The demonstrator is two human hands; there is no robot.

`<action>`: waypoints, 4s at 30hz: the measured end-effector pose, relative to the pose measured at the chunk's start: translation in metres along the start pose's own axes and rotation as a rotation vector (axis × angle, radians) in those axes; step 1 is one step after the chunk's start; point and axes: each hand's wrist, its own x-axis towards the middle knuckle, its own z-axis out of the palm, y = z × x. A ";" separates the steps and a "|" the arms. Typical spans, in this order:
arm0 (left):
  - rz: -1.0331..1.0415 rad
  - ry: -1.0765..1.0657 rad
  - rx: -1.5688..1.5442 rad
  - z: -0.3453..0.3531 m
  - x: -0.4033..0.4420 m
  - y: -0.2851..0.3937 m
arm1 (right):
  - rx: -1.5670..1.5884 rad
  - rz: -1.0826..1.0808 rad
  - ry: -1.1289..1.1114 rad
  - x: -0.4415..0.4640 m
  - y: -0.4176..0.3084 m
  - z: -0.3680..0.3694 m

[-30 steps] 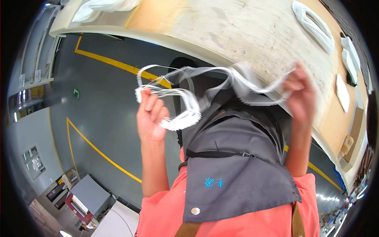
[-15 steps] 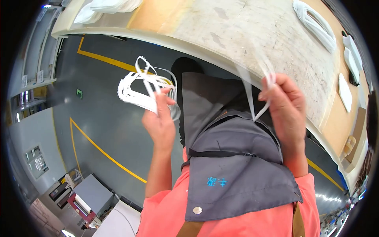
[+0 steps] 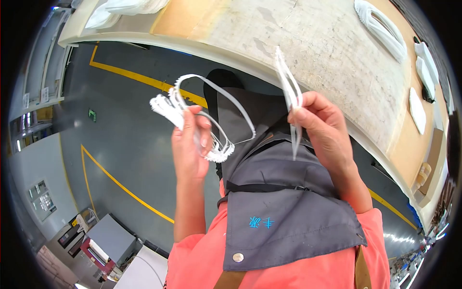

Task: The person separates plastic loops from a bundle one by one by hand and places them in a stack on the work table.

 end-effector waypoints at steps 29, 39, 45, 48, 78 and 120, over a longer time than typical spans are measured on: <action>-0.171 -0.126 0.174 0.049 -0.021 -0.046 | -0.429 0.023 -0.068 0.005 0.037 0.011; -0.180 0.037 -0.143 0.023 -0.002 -0.041 | 0.107 0.054 0.041 0.013 0.017 0.000; -0.322 -0.374 -0.664 0.023 0.000 -0.039 | 0.464 0.194 -0.058 0.014 0.033 -0.005; -0.398 -0.400 -0.896 0.010 0.005 -0.029 | 0.721 0.162 0.006 0.018 0.022 -0.021; -0.194 -0.215 -0.041 0.055 -0.015 -0.043 | -0.169 0.018 -0.064 0.003 0.028 0.019; -0.101 -0.155 0.015 0.054 -0.020 -0.032 | -0.206 0.004 -0.087 0.001 0.023 0.019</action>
